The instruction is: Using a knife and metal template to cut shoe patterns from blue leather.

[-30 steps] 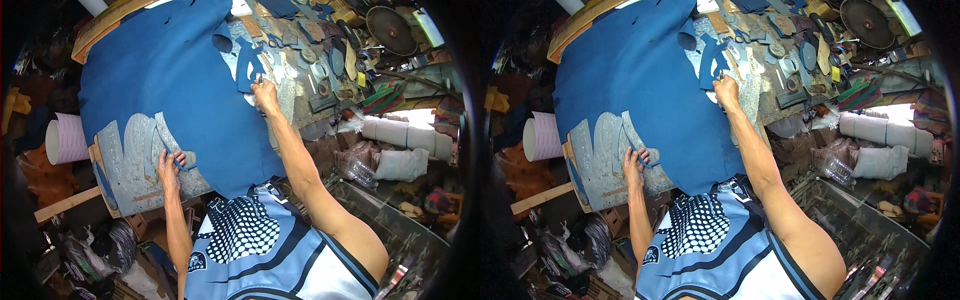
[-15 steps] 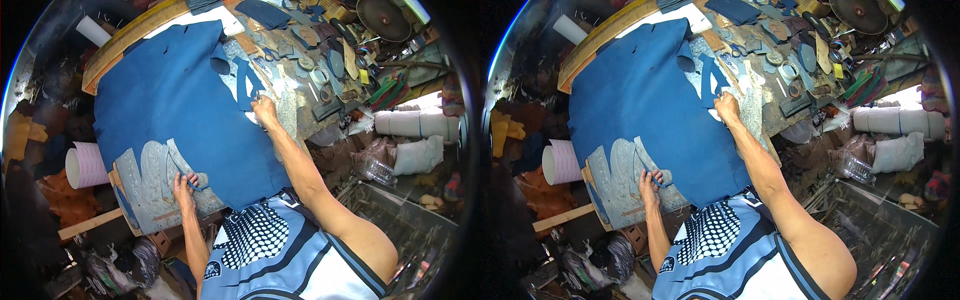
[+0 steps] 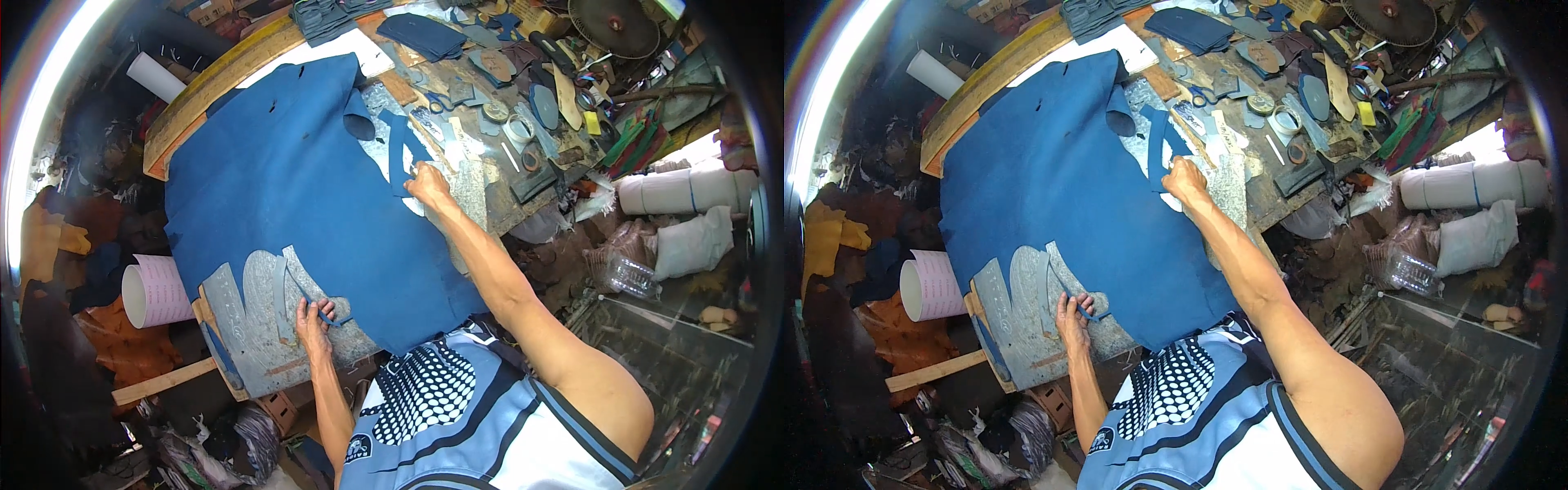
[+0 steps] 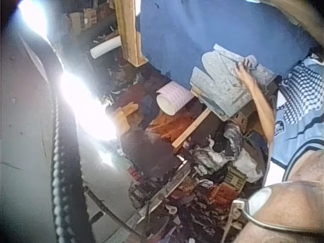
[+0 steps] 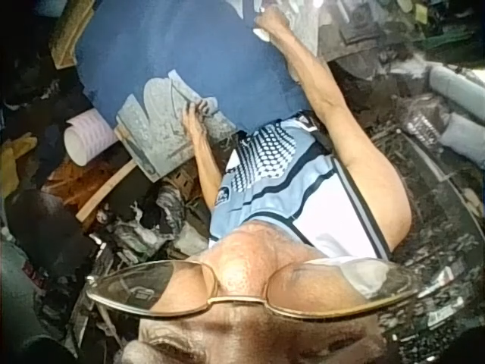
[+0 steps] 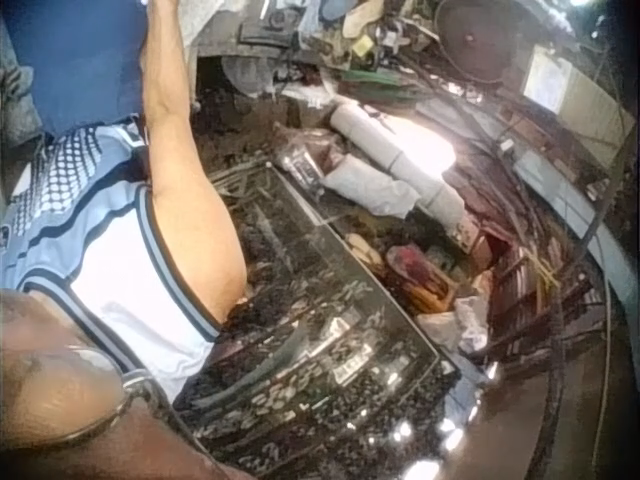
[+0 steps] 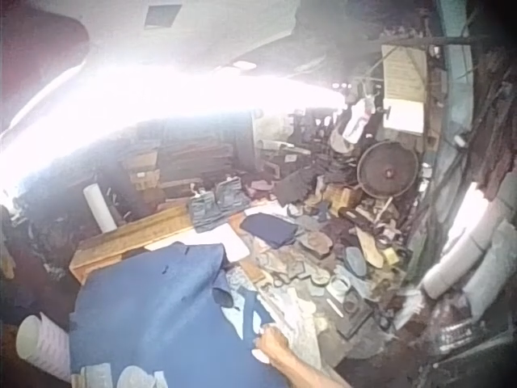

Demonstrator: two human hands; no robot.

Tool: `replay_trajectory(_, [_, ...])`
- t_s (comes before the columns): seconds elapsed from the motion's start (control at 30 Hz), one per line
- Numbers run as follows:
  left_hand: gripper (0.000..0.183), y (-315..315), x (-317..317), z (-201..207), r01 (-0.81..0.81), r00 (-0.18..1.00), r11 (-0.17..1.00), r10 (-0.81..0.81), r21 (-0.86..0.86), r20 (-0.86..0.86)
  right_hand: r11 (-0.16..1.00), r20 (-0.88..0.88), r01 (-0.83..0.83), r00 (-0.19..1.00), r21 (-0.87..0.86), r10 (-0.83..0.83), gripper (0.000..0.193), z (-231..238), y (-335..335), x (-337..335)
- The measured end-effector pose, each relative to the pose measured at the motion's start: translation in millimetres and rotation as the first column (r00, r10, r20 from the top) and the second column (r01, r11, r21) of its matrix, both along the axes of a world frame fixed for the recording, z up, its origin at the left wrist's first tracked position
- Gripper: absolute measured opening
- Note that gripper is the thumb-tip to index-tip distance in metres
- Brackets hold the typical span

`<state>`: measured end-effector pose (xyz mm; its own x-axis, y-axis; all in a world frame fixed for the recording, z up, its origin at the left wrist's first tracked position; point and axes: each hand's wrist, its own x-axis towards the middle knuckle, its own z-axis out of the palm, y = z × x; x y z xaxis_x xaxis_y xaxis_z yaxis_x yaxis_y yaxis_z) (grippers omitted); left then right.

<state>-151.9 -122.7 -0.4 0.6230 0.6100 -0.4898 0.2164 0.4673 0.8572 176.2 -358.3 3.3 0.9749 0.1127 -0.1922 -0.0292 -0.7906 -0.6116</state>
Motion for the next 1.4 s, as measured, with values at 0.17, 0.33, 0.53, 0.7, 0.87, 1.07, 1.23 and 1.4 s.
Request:
replay_trajectory(0.17, [0.068,6.3,-9.3,3.9,-0.025,1.000,1.000,0.026,-0.004,0.013,0.964,-0.078,0.102,0.993,0.244,-0.085,0.037,-4.8,8.2,18.7])
replay_trajectory(0.33, [0.068,3.1,-6.5,9.5,-0.024,0.999,1.000,0.024,0.009,0.027,0.981,-0.059,0.152,0.987,0.117,-0.146,0.037,-0.2,-9.7,65.9])
replay_trajectory(0.53, [0.068,6.1,-9.8,7.5,-0.035,0.998,0.999,0.035,0.007,0.048,0.964,-0.064,-0.050,0.997,-0.263,0.034,0.055,33.0,8.6,63.5])
replay_trajectory(0.7, [0.066,4.2,-8.9,9.4,-0.036,0.999,0.999,0.036,0.015,0.032,0.974,-0.147,-0.055,0.989,-0.219,0.023,0.057,31.6,9.0,75.5])
replay_trajectory(0.87, [0.067,6.0,-10.4,6.7,-0.049,0.999,0.999,0.049,0.021,0.013,0.975,-0.197,-0.042,0.980,-0.216,-0.002,0.058,33.6,15.5,81.8])
replay_trajectory(1.07, [0.064,7.8,-10.0,2.1,-0.065,0.997,0.998,0.065,-0.014,0.047,0.978,-0.256,-0.055,0.967,-0.200,0.003,0.041,31.2,20.8,91.8])
replay_trajectory(1.23, [0.064,13.3,-11.1,-0.9,-0.036,0.994,0.999,0.038,-0.024,0.098,0.998,-0.216,-0.022,0.976,0.058,0.035,0.030,5.5,-6.3,117.8])
replay_trajectory(1.4, [0.059,15.3,-27.2,-7.4,-0.114,0.986,0.993,0.110,0.026,0.128,0.859,0.050,0.035,0.996,0.511,-0.071,0.022,63.1,-6.4,85.6])
